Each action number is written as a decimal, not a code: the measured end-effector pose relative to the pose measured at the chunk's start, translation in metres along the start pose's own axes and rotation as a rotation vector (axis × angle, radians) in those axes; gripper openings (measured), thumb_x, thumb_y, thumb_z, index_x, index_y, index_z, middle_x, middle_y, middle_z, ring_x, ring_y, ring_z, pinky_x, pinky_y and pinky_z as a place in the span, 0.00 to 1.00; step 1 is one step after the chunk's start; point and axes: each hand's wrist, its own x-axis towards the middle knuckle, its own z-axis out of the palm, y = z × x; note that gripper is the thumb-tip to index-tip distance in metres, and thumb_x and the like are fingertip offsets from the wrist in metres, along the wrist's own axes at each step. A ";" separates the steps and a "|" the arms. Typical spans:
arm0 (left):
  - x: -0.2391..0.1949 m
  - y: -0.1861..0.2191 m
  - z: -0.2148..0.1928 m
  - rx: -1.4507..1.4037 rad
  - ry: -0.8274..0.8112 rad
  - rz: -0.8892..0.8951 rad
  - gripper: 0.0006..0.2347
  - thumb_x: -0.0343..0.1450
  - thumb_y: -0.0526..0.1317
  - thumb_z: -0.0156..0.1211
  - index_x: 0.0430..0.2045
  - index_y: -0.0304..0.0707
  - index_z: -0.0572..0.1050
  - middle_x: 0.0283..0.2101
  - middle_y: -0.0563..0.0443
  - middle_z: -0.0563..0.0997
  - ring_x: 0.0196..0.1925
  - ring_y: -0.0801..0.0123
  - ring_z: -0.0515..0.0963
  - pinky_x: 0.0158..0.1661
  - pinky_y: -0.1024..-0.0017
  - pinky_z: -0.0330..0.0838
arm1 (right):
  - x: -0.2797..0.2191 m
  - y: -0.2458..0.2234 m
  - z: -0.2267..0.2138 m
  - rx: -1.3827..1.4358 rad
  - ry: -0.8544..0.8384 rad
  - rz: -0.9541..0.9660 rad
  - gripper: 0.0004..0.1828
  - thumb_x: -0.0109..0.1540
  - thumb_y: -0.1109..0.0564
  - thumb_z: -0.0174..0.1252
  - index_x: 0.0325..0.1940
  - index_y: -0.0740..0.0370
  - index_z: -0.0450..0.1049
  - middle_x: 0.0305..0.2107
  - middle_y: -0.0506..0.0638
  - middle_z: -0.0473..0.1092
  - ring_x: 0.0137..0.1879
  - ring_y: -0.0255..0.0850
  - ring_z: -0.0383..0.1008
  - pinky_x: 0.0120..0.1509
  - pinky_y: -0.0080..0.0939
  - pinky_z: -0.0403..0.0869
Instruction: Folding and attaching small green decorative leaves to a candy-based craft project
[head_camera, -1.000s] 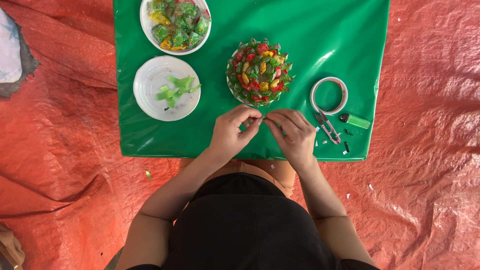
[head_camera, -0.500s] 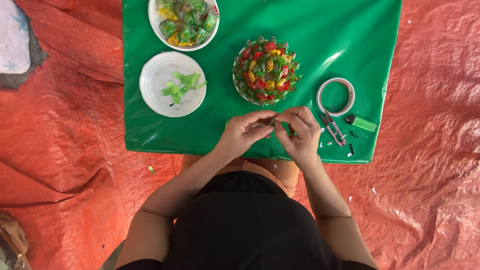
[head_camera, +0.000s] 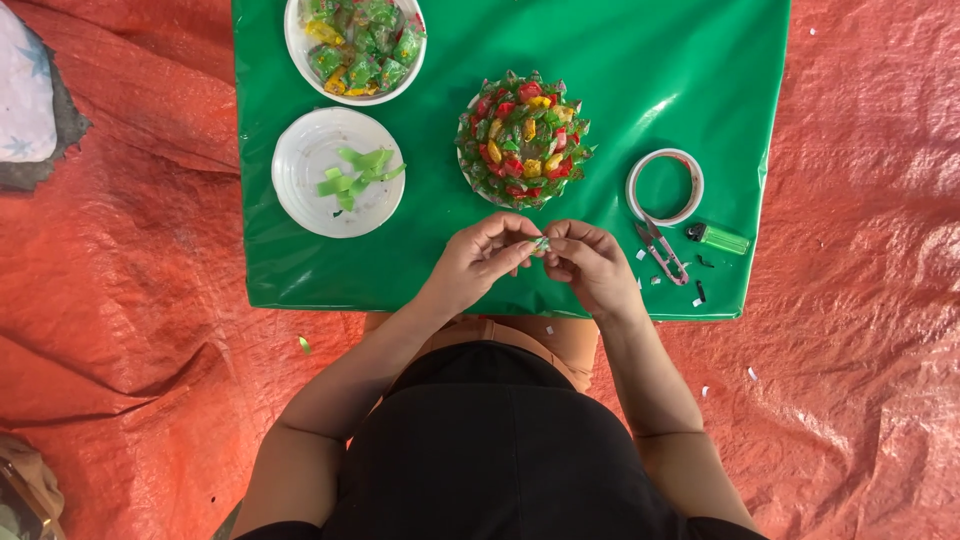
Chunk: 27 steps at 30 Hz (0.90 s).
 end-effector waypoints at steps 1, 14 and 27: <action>0.003 0.002 -0.001 0.000 0.000 0.001 0.11 0.75 0.30 0.63 0.51 0.28 0.76 0.40 0.37 0.84 0.38 0.67 0.84 0.34 0.75 0.81 | -0.002 -0.006 0.004 0.000 -0.001 0.000 0.04 0.63 0.67 0.56 0.34 0.72 0.70 0.24 0.54 0.64 0.31 0.32 0.66 0.26 0.28 0.62; 0.003 0.016 0.000 -0.031 0.058 -0.056 0.08 0.78 0.34 0.59 0.43 0.24 0.79 0.31 0.32 0.85 0.29 0.62 0.86 0.25 0.74 0.80 | -0.006 -0.048 0.025 -1.279 -0.155 -1.112 0.07 0.61 0.67 0.69 0.43 0.68 0.83 0.42 0.57 0.78 0.41 0.48 0.80 0.44 0.43 0.82; 0.004 0.015 -0.007 0.009 -0.019 -0.081 0.06 0.77 0.34 0.61 0.42 0.27 0.79 0.31 0.32 0.86 0.30 0.66 0.86 0.24 0.79 0.76 | -0.002 -0.042 0.021 -1.218 -0.168 -1.085 0.03 0.62 0.68 0.66 0.37 0.63 0.80 0.32 0.53 0.74 0.33 0.47 0.75 0.38 0.43 0.80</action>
